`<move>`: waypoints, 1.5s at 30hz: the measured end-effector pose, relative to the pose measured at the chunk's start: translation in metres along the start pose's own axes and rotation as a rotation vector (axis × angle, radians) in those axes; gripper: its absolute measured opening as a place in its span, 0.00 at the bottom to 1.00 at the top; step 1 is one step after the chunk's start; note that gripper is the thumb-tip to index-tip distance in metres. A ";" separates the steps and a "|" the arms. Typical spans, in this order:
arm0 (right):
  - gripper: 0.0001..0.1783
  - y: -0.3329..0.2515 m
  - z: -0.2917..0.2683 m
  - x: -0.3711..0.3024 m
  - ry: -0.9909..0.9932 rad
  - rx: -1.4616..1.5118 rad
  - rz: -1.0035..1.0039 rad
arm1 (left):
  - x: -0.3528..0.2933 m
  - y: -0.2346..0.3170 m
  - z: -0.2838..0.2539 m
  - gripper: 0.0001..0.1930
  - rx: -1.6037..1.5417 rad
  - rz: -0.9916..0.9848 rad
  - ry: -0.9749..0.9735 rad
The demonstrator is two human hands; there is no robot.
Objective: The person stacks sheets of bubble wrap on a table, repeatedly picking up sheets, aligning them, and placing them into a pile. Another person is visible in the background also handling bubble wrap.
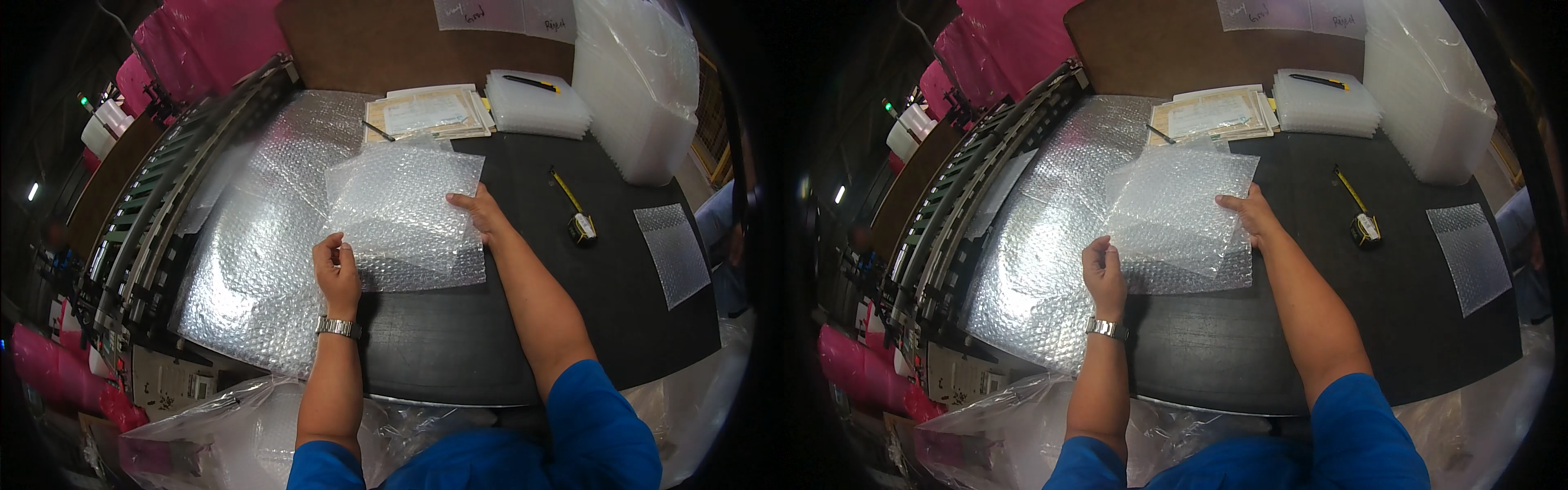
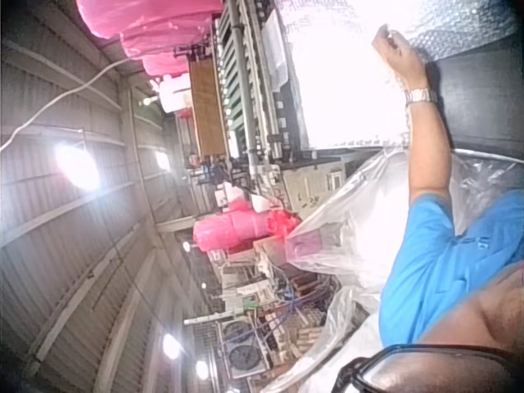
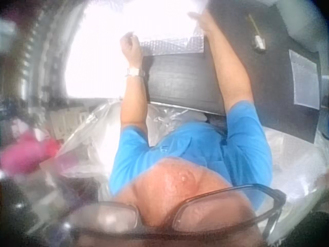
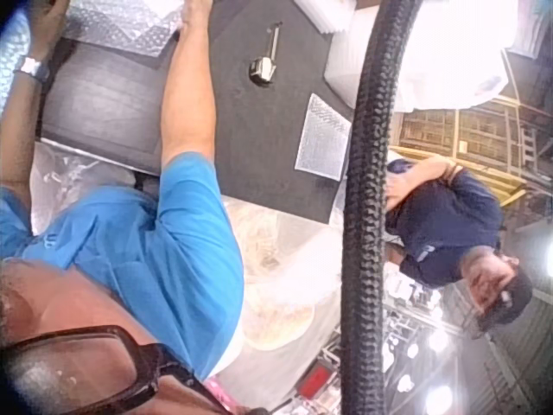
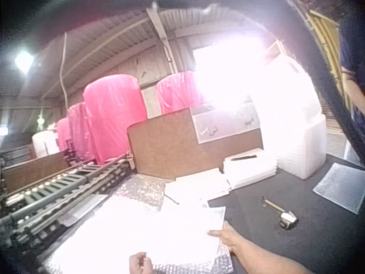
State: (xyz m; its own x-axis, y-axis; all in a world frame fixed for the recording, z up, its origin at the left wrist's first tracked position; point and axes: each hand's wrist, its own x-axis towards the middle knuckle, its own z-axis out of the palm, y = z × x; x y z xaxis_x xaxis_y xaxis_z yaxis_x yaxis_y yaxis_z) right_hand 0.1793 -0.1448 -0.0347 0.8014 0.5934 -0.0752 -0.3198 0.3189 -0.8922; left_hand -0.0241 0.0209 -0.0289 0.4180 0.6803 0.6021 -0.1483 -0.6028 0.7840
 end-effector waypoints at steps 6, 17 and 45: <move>0.37 -0.002 0.001 -0.002 0.024 0.005 0.007 | -0.001 0.019 -0.007 0.11 0.220 0.406 0.045; 0.35 0.000 0.000 -0.006 -0.131 0.040 0.004 | 0.005 -0.003 -0.009 0.28 0.903 -0.018 0.164; 0.56 -0.105 -0.047 -0.217 -0.157 -0.405 -0.480 | -0.054 0.076 -0.046 0.48 -0.191 -0.039 -0.521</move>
State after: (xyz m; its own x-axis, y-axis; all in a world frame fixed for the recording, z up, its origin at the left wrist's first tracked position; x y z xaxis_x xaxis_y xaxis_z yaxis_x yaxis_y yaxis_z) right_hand 0.0629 -0.3421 0.0543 0.7147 0.5646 0.4128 0.2966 0.2899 -0.9099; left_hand -0.0993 -0.0426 0.0053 0.8074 0.3750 0.4556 -0.2634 -0.4619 0.8469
